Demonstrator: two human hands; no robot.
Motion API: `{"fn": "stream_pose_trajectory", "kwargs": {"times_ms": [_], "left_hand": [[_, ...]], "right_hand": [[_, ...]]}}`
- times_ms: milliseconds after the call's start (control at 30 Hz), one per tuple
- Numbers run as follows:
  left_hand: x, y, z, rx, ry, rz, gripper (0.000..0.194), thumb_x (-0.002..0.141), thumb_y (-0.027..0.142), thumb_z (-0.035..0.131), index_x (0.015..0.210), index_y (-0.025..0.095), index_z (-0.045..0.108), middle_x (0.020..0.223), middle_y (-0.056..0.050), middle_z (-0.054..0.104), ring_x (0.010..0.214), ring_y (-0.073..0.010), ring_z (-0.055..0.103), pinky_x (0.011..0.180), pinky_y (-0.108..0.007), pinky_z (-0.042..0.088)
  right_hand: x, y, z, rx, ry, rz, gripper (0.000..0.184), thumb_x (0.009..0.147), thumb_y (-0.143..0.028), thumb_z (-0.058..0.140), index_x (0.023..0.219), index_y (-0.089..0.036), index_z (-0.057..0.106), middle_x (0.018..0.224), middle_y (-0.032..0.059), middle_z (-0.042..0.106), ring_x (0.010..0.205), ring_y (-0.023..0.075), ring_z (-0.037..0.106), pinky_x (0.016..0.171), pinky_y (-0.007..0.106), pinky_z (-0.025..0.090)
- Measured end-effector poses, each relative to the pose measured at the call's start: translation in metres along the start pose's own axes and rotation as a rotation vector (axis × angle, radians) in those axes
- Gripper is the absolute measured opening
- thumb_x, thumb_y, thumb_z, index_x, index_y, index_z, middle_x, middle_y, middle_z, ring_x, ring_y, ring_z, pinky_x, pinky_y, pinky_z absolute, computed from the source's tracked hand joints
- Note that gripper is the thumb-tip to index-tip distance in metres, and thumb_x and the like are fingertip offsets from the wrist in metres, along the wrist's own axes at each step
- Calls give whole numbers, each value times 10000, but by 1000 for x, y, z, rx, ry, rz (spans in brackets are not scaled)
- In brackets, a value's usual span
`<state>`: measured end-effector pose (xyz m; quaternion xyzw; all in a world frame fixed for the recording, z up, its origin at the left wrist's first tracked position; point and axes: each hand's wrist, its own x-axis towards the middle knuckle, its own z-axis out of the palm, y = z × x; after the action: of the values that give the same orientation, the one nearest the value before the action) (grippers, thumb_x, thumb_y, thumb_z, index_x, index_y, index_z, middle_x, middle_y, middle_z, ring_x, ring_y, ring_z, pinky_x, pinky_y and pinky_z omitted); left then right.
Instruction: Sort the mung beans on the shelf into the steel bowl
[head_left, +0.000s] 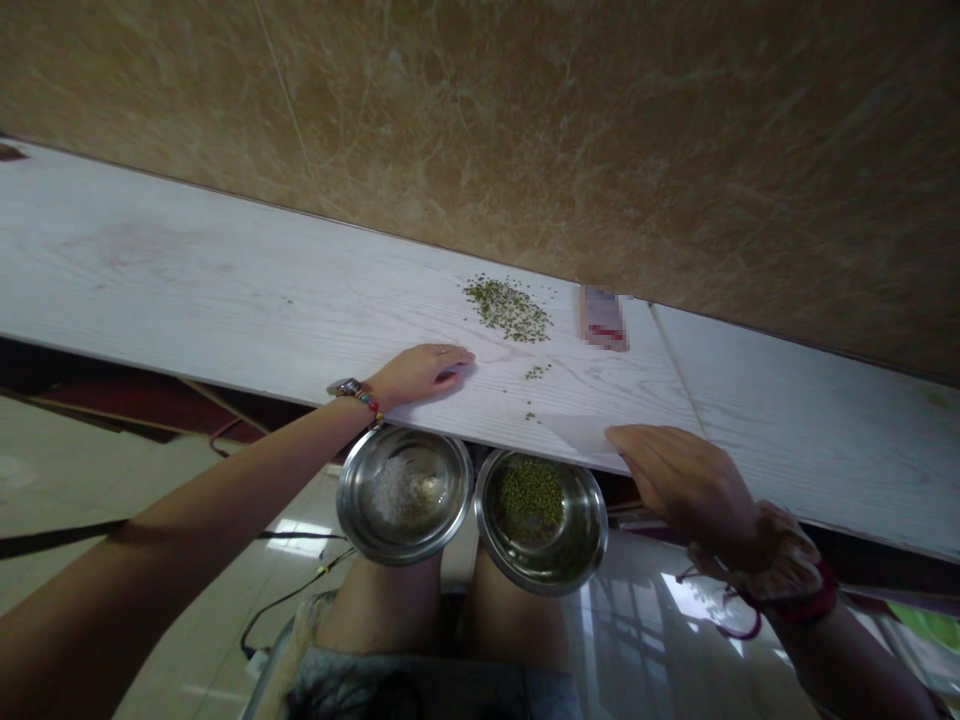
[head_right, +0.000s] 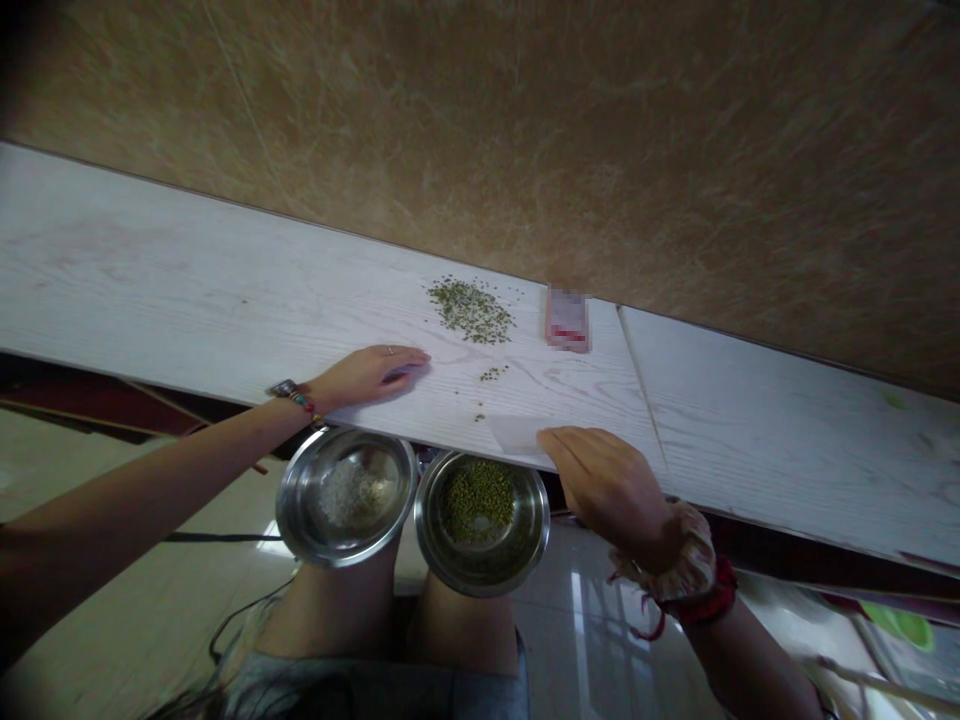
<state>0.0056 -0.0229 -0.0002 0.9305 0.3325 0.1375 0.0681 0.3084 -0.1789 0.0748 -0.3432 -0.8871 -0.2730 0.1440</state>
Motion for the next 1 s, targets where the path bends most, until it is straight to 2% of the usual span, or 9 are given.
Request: {"fn": "stream_pose_trajectory", "kwargs": {"times_ms": [300,567,800,1000], "left_hand": [[0,0,0,-2,19,21,299,871,241,443,1144,176,544,1209,-82,601,1071,-195,573,934,-328,437],[0,-2,2,12,27,27,314,868,244,448,1153,157,548,1206,-94,602,1067,-203,578,937,-332,437],[1,-2,2,15,18,16,321,871,253,444,1157,150,547,1198,-98,606,1058,-207,583,928,-333,442],[0,-2,1,20,15,22,317,869,250,446,1156,157,546,1214,-92,599,1072,-202,576,939,-332,434]], "right_hand": [[2,2,7,2,5,-21,307,789,-11,392,945,-139,623,838,69,724,768,162,667,712,282,535],[-3,0,-4,44,-3,6,279,832,-42,395,950,-162,618,849,47,725,779,146,662,736,266,522],[2,0,2,2,44,-24,237,818,-20,412,912,-106,612,810,82,721,755,156,663,718,261,524],[0,-4,-11,46,-13,-32,271,860,-57,369,912,-136,622,820,63,719,765,146,657,727,257,518]]}}
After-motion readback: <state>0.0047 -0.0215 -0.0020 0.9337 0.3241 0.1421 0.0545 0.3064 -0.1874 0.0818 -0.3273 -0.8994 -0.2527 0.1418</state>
